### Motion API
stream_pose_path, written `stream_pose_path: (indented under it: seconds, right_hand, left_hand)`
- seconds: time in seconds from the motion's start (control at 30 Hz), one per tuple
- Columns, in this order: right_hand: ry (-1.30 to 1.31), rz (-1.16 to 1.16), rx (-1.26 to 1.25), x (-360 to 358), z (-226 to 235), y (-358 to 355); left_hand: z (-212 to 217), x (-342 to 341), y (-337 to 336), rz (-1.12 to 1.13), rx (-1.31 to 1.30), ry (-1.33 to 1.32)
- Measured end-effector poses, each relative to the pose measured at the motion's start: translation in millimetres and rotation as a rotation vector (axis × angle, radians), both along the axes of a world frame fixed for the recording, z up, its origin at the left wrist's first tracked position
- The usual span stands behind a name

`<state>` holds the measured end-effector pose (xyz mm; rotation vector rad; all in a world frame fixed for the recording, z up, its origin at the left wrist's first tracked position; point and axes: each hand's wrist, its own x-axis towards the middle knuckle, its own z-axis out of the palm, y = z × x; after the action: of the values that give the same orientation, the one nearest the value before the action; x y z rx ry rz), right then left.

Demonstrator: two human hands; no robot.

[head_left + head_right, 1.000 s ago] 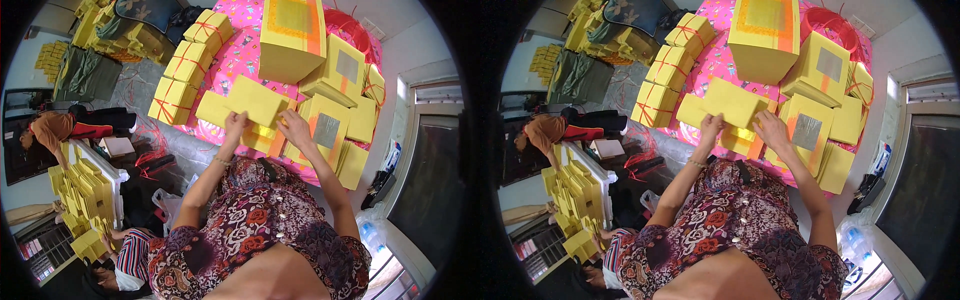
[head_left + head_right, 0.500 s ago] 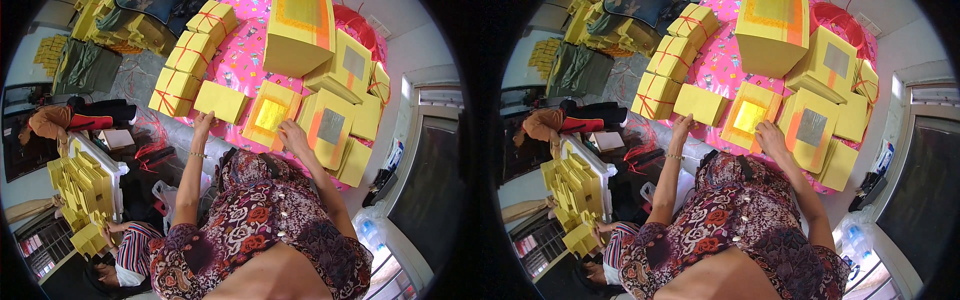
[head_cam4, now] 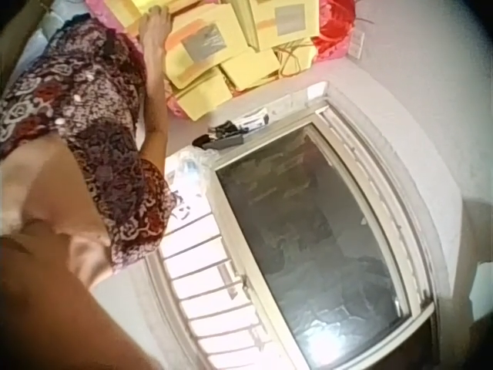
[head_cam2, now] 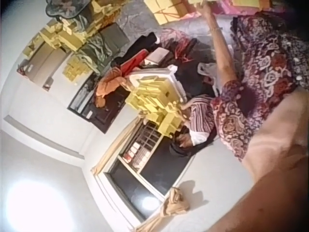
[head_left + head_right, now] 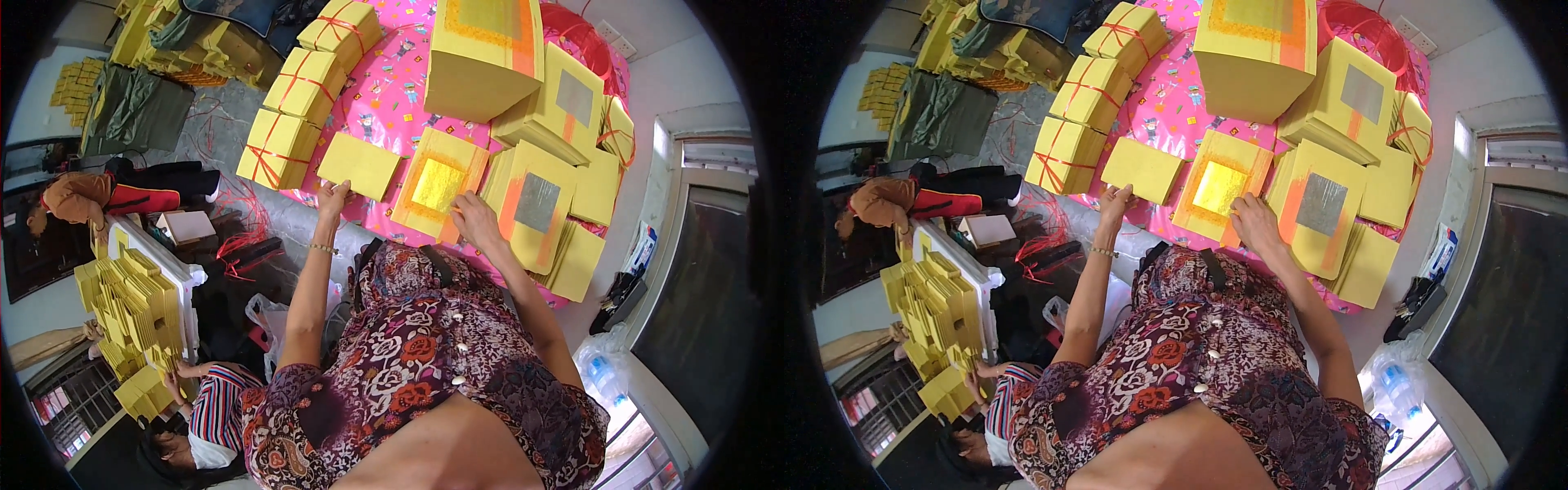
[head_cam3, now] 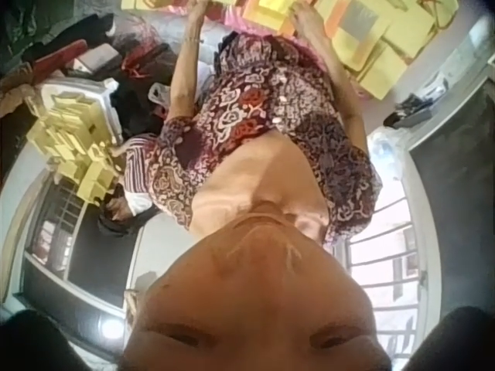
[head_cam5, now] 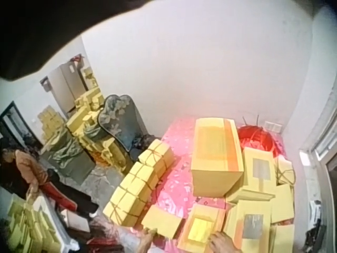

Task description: Tying bundles of yellow joss paper with red plastic string.

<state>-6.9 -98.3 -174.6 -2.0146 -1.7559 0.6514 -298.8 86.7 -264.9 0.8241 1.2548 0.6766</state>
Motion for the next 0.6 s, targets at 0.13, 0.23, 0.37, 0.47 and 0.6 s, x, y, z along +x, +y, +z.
stream_pose_path:
  seconds: [0.13,0.23,0.37,0.47,0.6]
  right_hand:
    - [0.002,0.006,0.013,-0.3,-1.5,-1.3]
    - [-0.014,0.013,0.008,0.1,-2.8,-2.5]
    - [-0.003,0.033,-0.002,-0.8,-1.0,-0.7]
    - [-0.013,0.036,0.001,-1.4,0.1,-1.1]
    - [-0.056,0.068,-0.028,-4.1,-0.3,-2.7]
  left_hand:
    - [-5.4,4.3,-0.8,0.028,0.05,0.086]
    - [-12.0,11.3,-1.3,0.09,0.096,0.197]
    - [-35.3,4.4,1.2,0.088,0.27,0.508]
    - [-41.2,2.9,-1.0,0.115,0.304,0.527]
    - [-29.8,4.6,-8.7,0.149,0.486,0.588]
